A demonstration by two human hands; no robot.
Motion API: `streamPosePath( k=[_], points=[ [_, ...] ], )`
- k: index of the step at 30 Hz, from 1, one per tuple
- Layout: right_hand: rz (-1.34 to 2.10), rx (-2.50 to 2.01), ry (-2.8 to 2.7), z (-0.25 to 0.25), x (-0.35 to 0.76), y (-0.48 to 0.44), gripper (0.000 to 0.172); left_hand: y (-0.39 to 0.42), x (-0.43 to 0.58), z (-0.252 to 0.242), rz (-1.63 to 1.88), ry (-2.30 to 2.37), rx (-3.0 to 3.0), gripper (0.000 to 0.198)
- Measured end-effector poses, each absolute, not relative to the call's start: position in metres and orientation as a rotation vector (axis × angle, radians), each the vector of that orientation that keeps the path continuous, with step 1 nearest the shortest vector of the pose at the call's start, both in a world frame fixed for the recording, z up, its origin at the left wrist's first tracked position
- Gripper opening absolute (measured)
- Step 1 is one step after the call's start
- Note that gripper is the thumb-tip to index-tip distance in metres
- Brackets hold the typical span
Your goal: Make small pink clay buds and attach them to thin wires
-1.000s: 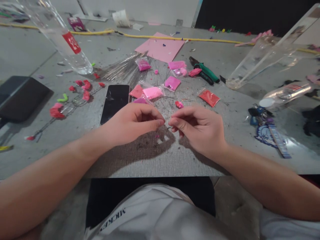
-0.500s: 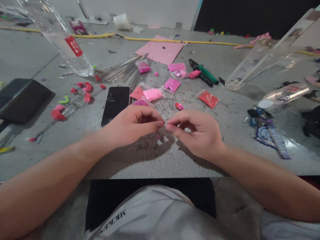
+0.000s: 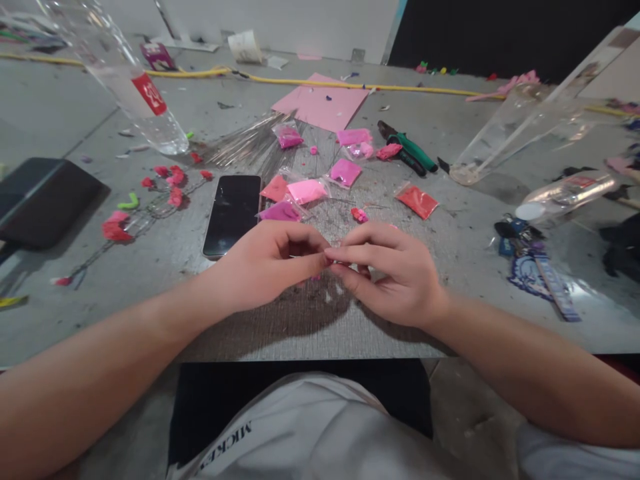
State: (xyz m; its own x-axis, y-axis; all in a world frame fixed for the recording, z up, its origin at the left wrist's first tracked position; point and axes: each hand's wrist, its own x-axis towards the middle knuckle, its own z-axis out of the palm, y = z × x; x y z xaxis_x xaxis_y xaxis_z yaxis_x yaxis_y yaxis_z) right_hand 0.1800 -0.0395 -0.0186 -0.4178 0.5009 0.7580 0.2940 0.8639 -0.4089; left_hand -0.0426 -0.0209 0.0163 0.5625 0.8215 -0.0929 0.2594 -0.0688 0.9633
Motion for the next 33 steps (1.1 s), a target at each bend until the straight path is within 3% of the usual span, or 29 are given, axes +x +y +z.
streamPosePath(
  k=[14, 20, 26, 30, 33],
  points=[
    [0.387, -0.591, -2.007, -0.014, 0.179, -0.042, 0.008, -0.023, -0.043, 0.016, 0.519, 0.959, 1.599, 0.013],
    [0.981, -0.865, -1.726, -0.012, 0.174, -0.047, 0.02, -0.026, -0.043, 0.018, 0.615, 0.945, 1.735, 0.007],
    [1.843, -0.832, -1.227, -0.01, 0.178, -0.043, 0.027, -0.027, -0.044, 0.011, 0.868, 0.854, 2.161, 0.008],
    [1.957, -0.687, -1.118, -0.008, 0.182, -0.04, 0.031, -0.018, -0.05, 0.008, 0.902, 0.806, 2.375, 0.01],
    [1.915, -0.642, -1.122, -0.009, 0.182, -0.037, 0.033, -0.008, -0.055, 0.006, 0.674, 0.705, 2.578, 0.012]
  ],
)
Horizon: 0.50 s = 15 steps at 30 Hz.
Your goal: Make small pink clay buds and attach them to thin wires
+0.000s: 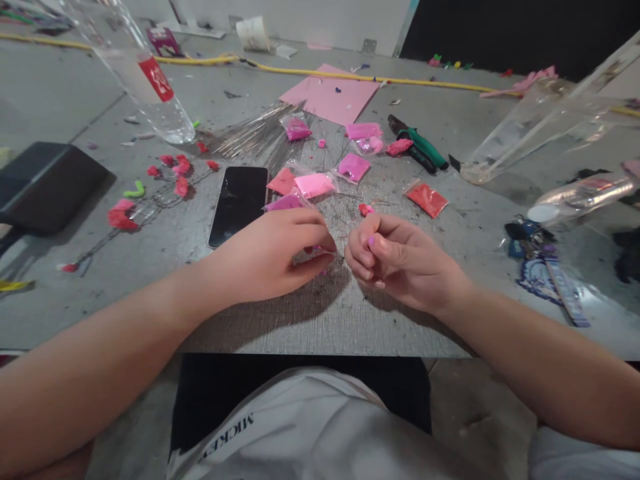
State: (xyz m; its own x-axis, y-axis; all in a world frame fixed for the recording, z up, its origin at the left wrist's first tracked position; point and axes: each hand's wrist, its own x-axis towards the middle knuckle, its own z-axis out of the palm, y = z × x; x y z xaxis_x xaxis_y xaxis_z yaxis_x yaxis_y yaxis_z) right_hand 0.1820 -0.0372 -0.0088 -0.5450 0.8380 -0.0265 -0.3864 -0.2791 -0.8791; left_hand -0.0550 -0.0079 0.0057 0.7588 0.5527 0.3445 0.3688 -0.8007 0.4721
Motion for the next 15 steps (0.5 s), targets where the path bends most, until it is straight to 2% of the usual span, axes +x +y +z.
streamPosePath(
  k=[5, 9, 15],
  points=[
    [1.88, -0.697, -1.157, -0.0073, 0.1808, -0.035, 0.038, -0.0014, -0.0611, 0.0029, 0.273, 0.691, 2.687, 0.024],
    [1.807, -0.75, -1.18, -0.0059, 0.1807, -0.035, 0.041, -0.0018, -0.0622, 0.0007, 0.215, 0.759, 2.713, 0.028],
    [1.756, -0.747, -1.207, -0.0083, 0.1807, -0.035, 0.035, -0.0048, -0.0589, -0.0036, 0.169, 0.793, 2.677, 0.027]
  ],
)
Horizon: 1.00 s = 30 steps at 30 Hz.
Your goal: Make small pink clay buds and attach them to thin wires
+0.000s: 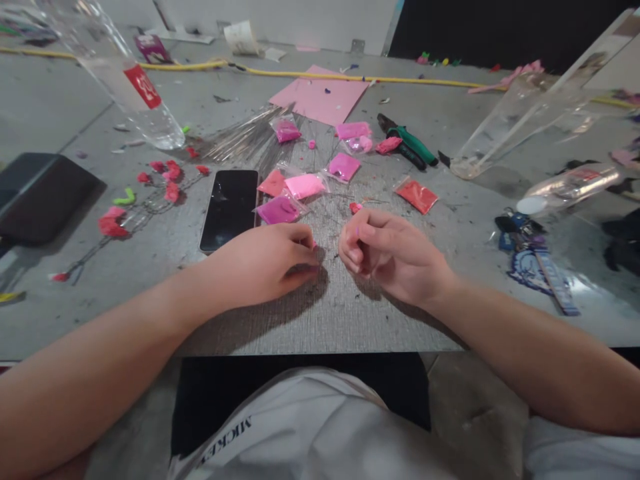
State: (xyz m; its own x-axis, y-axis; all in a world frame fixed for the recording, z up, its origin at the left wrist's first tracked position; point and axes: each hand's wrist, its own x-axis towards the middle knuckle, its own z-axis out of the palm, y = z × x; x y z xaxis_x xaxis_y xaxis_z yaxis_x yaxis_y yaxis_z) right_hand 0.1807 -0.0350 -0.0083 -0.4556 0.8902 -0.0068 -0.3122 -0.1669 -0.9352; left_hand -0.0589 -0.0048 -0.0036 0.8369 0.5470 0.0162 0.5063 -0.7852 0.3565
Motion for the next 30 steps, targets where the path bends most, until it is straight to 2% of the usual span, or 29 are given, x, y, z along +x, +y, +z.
streamPosePath(
  k=[4, 7, 14, 21, 25, 30],
  points=[
    [1.687, -0.751, -1.231, -0.008, 0.182, -0.033, 0.031, -0.003, -0.06, -0.002, 0.197, 0.738, 2.643, 0.026],
    [1.546, -0.756, -1.252, -0.011, 0.183, -0.031, 0.027, 0.001, -0.062, 0.004, 0.431, 0.682, 2.559, 0.021],
    [0.933, -0.761, -1.554, -0.016, 0.178, -0.046, 0.032, -0.004, -0.057, 0.016, 0.919, 0.547, 1.992, 0.003],
    [0.57, -0.588, -1.92, -0.009, 0.177, -0.058, 0.017, -0.013, -0.048, 0.0, 0.933, 0.552, 1.527, 0.01],
    [0.503, -0.596, -1.96, -0.008, 0.176, -0.057, 0.015, -0.018, -0.044, -0.004, 0.908, 0.494, 1.455, 0.007],
    [0.467, -0.596, -1.986, -0.01, 0.175, -0.058, 0.012, -0.021, -0.043, -0.005, 0.894, 0.489, 1.394, 0.011]
  ],
)
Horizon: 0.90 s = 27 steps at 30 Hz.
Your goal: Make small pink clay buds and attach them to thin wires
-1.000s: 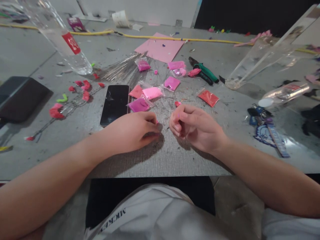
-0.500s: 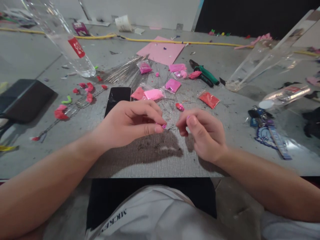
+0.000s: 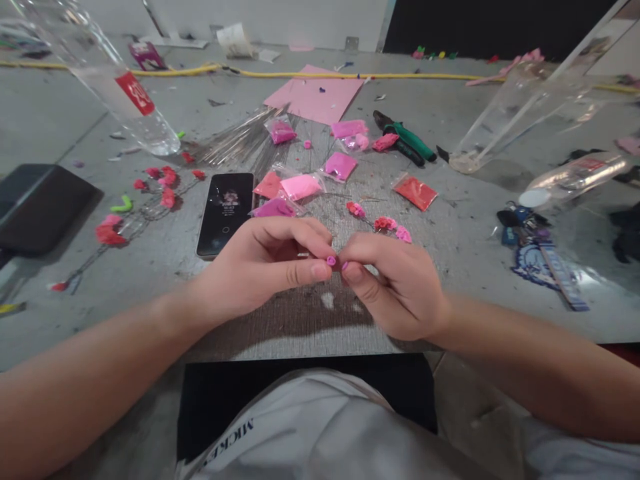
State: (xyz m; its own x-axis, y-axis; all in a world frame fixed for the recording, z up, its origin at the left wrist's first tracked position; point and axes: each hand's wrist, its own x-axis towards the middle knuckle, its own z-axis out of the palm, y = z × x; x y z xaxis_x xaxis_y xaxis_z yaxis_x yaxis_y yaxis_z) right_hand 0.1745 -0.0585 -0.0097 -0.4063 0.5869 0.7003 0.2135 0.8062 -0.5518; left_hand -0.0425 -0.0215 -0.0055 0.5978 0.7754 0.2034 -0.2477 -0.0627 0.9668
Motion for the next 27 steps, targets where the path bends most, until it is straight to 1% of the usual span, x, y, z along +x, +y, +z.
streamPosePath(
  k=[6, 15, 27],
  points=[
    [0.46, -0.61, -2.0, -0.0094, 0.1744, -0.0612, 0.012, -0.0231, -0.0413, -0.0065, 0.893, 0.444, 1.367, 0.009],
    [0.469, -0.574, -1.999, -0.0089, 0.1736, -0.0616, 0.009, -0.0269, -0.0405, -0.0065, 0.876, 0.408, 1.326, 0.012],
    [0.468, -0.589, -2.003, -0.0092, 0.173, -0.0625, 0.012, -0.0259, -0.0382, -0.0003, 0.899, 0.396, 1.418, 0.01]
  ],
)
